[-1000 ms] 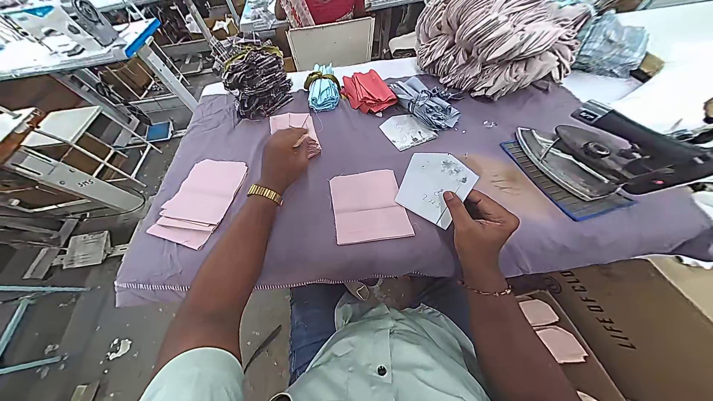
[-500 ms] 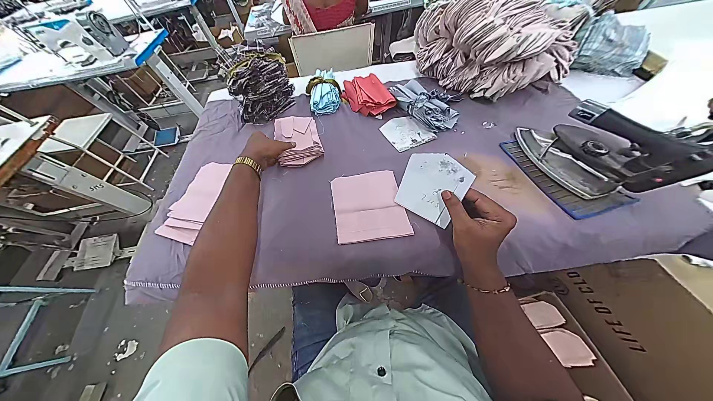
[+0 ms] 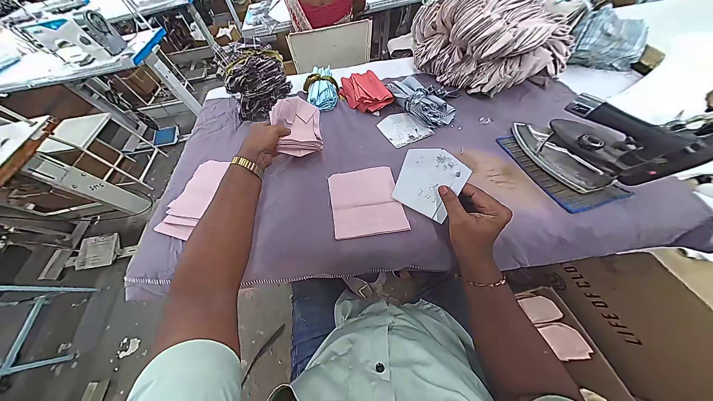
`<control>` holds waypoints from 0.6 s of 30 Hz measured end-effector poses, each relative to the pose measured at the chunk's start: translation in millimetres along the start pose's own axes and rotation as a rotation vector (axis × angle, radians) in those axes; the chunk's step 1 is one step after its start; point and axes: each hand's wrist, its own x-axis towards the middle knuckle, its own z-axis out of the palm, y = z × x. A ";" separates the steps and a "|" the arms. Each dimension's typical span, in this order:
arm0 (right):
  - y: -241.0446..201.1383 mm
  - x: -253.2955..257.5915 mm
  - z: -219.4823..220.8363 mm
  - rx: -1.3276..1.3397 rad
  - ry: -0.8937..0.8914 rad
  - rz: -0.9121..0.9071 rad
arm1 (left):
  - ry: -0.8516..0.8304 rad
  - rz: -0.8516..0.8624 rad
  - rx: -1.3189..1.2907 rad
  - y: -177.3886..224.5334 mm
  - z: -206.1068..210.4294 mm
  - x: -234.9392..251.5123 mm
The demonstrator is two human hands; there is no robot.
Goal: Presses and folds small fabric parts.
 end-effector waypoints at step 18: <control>0.3 1.6 2.7 0.013 -0.042 0.021 | -0.873 0.173 1.185 116.4 -21.7 -10.0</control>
